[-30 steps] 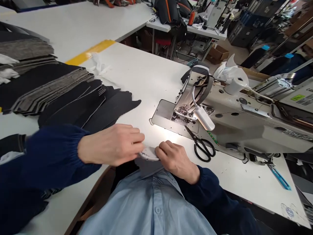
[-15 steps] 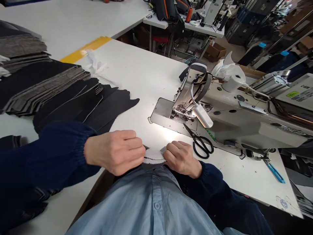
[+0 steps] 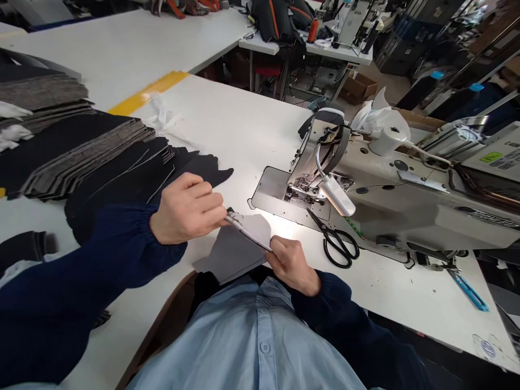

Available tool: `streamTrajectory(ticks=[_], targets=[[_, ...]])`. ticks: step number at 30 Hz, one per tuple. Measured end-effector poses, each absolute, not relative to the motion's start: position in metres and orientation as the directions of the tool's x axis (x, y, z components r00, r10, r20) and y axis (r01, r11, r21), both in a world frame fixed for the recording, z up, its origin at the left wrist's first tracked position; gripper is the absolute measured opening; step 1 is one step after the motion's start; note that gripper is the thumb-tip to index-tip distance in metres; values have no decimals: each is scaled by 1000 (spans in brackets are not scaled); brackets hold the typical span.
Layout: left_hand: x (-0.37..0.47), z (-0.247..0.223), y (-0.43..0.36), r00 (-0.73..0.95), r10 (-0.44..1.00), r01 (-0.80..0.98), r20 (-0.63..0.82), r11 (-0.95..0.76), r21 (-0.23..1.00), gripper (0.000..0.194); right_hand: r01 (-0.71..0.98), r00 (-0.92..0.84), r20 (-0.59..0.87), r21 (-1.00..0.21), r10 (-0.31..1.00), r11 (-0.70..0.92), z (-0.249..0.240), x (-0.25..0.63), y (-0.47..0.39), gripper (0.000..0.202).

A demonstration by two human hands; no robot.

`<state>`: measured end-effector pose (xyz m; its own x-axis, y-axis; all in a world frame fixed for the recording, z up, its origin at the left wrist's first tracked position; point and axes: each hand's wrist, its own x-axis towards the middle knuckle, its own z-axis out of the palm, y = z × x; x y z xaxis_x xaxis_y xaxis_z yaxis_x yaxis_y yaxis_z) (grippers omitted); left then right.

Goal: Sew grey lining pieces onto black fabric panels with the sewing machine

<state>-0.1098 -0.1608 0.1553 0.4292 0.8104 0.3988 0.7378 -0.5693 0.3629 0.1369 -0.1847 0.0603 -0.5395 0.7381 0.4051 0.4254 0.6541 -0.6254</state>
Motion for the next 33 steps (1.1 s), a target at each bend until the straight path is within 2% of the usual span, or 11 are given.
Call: streamTrajectory(ticks=[3,6,9,11,13,16,19,23,27,30,33], targets=[[-99,140,-163,246,907,662,343,-416,624,34,238,-484,25,-958,875,159,51,125,-182,47],[-89,118,-166,210,977,512,32,-138,848,51,37,-493,-207,-975,845,-217,33,111,-176,59],[-86,104,-161,238,957,441,-166,46,897,44,0,-541,-283,-942,792,-337,15,104,-169,67],[-86,103,-152,233,959,523,-164,19,852,37,119,-579,-271,-961,769,-249,8,106,-165,69],[-86,108,-138,237,961,676,-142,-58,734,33,319,-550,-175,-948,817,12,6,114,-162,65],[-81,119,-117,308,932,821,-193,-158,549,25,592,-469,158,-673,869,443,8,131,-157,44],[-69,119,-97,361,889,868,-282,-210,449,8,648,-549,383,-367,743,668,5,141,-152,31],[-50,96,-80,429,845,863,-319,-281,419,11,634,-693,302,-176,654,753,-8,141,-146,42],[-43,73,-72,518,840,817,-160,-431,383,19,665,-713,182,-132,677,735,-17,141,-134,44],[-45,63,-67,592,802,750,-75,-514,416,33,672,-714,177,-99,678,734,-14,145,-123,41],[-47,57,-60,648,760,696,-51,-563,445,34,666,-721,186,-78,667,742,-11,148,-117,39]])
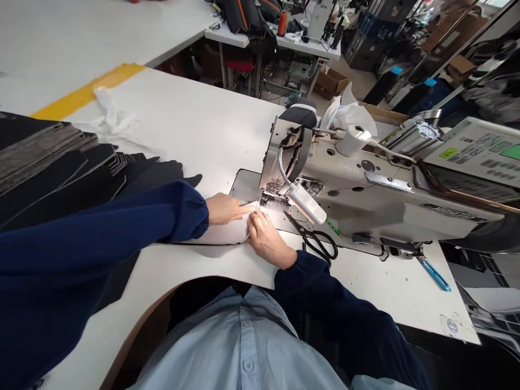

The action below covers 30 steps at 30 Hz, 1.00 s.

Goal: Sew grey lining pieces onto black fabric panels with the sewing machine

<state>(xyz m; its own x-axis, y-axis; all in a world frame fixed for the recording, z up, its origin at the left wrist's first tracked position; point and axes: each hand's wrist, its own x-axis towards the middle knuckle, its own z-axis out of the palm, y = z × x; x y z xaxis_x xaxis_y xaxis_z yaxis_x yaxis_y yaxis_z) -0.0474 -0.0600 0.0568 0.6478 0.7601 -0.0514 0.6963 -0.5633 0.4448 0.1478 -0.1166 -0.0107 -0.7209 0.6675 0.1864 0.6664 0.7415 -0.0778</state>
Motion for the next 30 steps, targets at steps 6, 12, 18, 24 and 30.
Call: streamTrajectory(ticks=[6,12,18,24,30], targets=[[-48,44,-44,648,760,670,-49,-537,513,32,683,-720,211,47,661,729,-14,140,-121,45],[-38,47,-20,715,685,672,-137,-622,402,35,736,-673,240,125,699,665,-15,136,-117,41],[-16,66,-8,697,575,653,-428,-755,50,33,735,-677,234,164,698,658,-14,144,-111,39],[-15,71,-10,700,551,605,-454,-796,-33,36,725,-688,224,232,690,648,-13,143,-111,39],[-13,74,-11,671,554,617,-494,-785,-42,36,685,-728,190,243,659,687,-6,146,-108,36]])
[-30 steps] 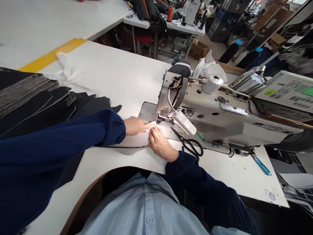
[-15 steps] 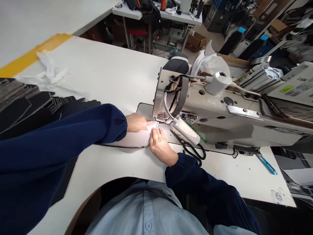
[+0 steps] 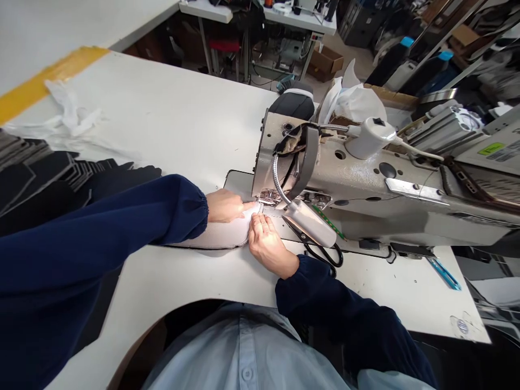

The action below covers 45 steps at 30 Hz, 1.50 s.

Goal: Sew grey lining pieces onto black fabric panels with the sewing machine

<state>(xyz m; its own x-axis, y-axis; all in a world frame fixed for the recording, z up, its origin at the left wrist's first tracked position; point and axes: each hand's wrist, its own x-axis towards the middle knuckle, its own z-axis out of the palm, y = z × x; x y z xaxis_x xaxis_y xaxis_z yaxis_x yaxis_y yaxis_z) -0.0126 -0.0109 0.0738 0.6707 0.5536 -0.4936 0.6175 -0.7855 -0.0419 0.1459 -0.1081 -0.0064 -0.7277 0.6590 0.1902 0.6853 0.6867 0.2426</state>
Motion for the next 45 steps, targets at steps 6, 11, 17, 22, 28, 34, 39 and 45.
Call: streamTrajectory(ticks=[6,11,17,22,28,34,39,45], targets=[[-13,73,-13,694,551,608,-463,-793,-31,35,677,-736,197,247,648,694,-3,147,-107,36],[-12,74,-15,669,575,624,-471,-779,-65,42,680,-733,215,272,646,681,-4,147,-107,35],[-13,71,-17,665,582,626,-468,-776,-74,45,692,-722,266,299,639,657,-9,144,-109,33],[-16,67,-16,686,588,631,-428,-774,-53,45,695,-719,247,279,650,663,-9,144,-110,33],[-13,71,-18,658,598,650,-458,-758,-55,45,686,-726,177,243,664,686,-5,147,-107,34],[-14,69,-17,670,604,660,-432,-751,-25,44,677,-735,147,202,662,707,-4,149,-104,34],[-13,73,-17,648,591,661,-481,-749,-30,44,680,-733,152,185,662,710,-3,149,-105,31],[-10,83,-18,650,571,636,-501,-770,-51,39,670,-742,164,219,650,710,1,150,-105,30]])
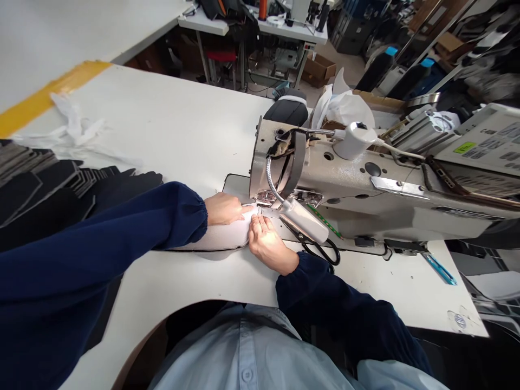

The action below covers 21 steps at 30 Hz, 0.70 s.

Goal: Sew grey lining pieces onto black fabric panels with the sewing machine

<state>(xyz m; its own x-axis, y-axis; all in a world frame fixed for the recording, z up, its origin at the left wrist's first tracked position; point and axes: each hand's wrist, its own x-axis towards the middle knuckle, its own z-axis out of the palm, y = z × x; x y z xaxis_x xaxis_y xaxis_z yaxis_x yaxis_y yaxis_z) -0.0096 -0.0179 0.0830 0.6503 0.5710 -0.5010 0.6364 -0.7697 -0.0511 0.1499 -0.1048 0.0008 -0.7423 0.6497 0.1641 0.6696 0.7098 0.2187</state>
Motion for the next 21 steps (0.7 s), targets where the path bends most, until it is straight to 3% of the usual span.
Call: streamTrajectory(ticks=[7,14,21], targets=[[-9,90,-25,650,580,634,-490,-770,-71,34,656,-752,166,278,638,702,3,149,-106,30],[-8,82,-21,609,583,660,-537,-748,-63,32,667,-745,178,237,643,706,4,146,-104,29],[-18,79,-18,689,578,646,-436,-763,9,31,664,-748,213,231,629,711,0,139,-121,35]])
